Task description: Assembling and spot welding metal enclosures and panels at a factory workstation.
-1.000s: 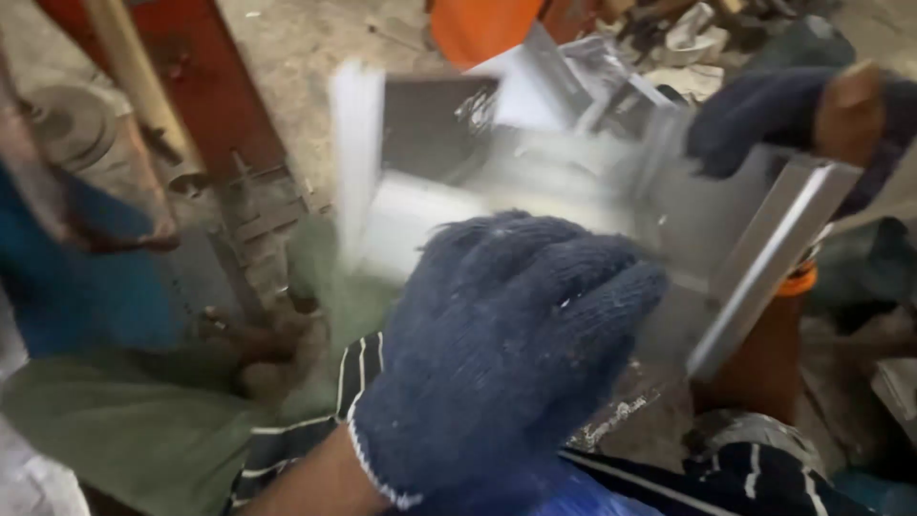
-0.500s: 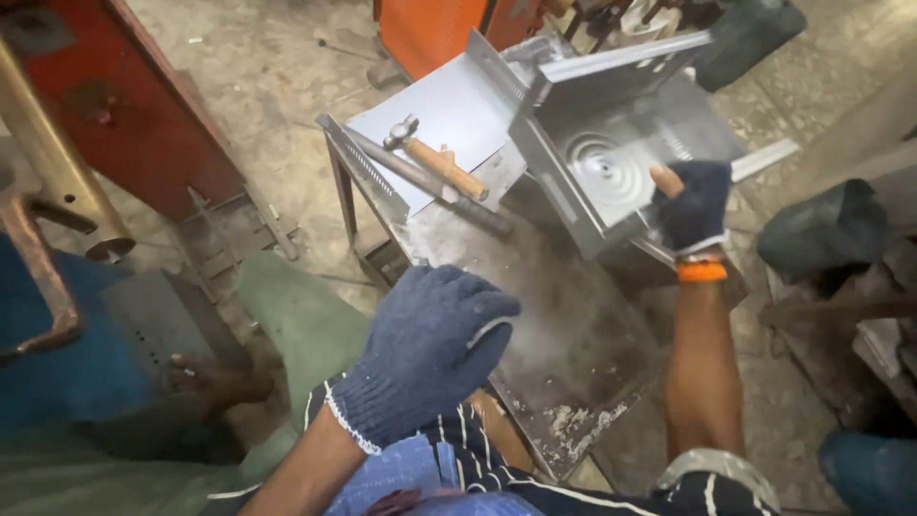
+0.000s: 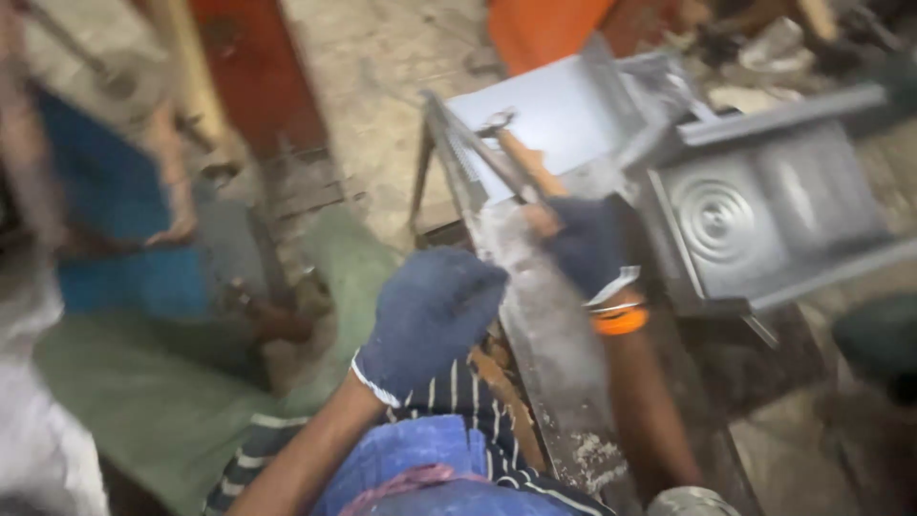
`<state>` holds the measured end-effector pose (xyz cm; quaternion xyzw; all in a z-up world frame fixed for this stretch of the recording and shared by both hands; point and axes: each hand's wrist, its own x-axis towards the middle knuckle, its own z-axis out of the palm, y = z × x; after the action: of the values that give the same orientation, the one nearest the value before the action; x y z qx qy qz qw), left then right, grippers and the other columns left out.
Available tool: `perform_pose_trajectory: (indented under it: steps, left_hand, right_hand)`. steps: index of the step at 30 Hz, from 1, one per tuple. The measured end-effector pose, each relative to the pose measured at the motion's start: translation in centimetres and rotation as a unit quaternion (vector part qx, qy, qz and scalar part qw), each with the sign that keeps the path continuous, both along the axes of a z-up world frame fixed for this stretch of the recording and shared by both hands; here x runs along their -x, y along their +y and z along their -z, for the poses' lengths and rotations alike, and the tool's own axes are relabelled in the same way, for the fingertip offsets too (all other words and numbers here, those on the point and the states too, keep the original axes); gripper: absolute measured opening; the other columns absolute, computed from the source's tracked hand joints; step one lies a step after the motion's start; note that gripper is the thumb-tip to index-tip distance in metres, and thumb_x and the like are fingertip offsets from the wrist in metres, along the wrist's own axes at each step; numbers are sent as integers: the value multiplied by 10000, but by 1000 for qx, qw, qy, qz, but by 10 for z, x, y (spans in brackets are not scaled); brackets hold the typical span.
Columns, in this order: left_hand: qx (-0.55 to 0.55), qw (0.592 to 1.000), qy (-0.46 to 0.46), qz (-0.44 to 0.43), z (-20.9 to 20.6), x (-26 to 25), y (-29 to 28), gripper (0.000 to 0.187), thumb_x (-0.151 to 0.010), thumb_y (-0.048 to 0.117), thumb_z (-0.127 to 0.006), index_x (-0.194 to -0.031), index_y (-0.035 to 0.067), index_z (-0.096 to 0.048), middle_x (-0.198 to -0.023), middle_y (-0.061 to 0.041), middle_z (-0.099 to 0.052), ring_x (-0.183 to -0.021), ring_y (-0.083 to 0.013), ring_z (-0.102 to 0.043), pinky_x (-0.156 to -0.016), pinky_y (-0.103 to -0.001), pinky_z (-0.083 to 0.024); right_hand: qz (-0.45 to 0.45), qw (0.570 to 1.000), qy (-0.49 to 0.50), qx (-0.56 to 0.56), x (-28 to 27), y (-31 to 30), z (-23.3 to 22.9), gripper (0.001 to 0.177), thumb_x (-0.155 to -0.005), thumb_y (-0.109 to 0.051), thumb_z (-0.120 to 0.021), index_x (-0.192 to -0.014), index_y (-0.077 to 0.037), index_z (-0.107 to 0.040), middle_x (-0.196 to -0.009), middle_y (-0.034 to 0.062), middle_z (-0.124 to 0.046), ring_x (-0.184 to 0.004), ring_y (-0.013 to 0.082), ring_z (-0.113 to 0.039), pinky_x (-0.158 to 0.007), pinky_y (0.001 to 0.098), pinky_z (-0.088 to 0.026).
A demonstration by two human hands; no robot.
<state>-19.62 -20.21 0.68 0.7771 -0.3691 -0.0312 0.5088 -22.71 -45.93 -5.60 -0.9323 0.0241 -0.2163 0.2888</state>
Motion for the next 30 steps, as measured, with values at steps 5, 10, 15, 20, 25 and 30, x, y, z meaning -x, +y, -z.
perform_pose_trajectory:
  steps: [5,10,15,20,25,30]
  left_hand:
    - [103,947,66,-297,51,-6,83,136,-945,172,-741,-1036,75,-770,-930,-75,-762,-826,-190,-735,-761,-318,-570]
    - [4,818,-18,-576,92,23,201,157,-1011,171,-719,-1102,46,-747,-1012,-111,-749,-904,-218,-722,-838,-346,-549]
    - [-354,551,-161,-738,208,89,343,262,-1000,237,-739,-1167,40,-692,-1102,-168,-745,-997,-304,-732,-903,-391,-558]
    - [-174,316,15,-933,166,131,374,667,-927,255,-753,-1440,58,-375,-1319,-172,-660,-1145,-316,-709,-966,-376,-571]
    - [73,360,30,-930,275,180,438,1167,-781,-26,-854,-1654,59,-85,-1606,-309,-253,-1439,-356,-472,-1095,-394,-482]
    - [-21,435,46,-899,343,205,503,1189,-793,-47,-876,-1723,132,-156,-1753,-237,-279,-1608,-341,-397,-1288,-418,-349]
  right_hand:
    - [-340,904,176,-190,-58,175,17,248,-871,-270,-709,-1000,-59,-719,-839,137,-730,-734,274,-747,-684,391,-576]
    - [-503,852,143,1,-62,284,4,273,-908,-354,-703,-870,-85,-719,-801,181,-670,-775,419,-647,-676,523,-488]
    - [-585,800,129,-10,-57,329,-2,330,-912,-378,-706,-777,-80,-664,-754,181,-640,-753,421,-629,-668,531,-471]
    - [-619,773,141,16,-54,349,-2,343,-896,-375,-709,-721,-88,-643,-735,182,-632,-745,433,-614,-666,548,-450]
    - [-616,771,159,32,-55,352,4,359,-909,-392,-699,-734,-84,-638,-757,177,-635,-766,428,-618,-657,551,-444]
    - [-618,763,185,45,-60,354,19,340,-902,-398,-691,-758,-92,-655,-762,167,-642,-763,417,-625,-647,542,-455]
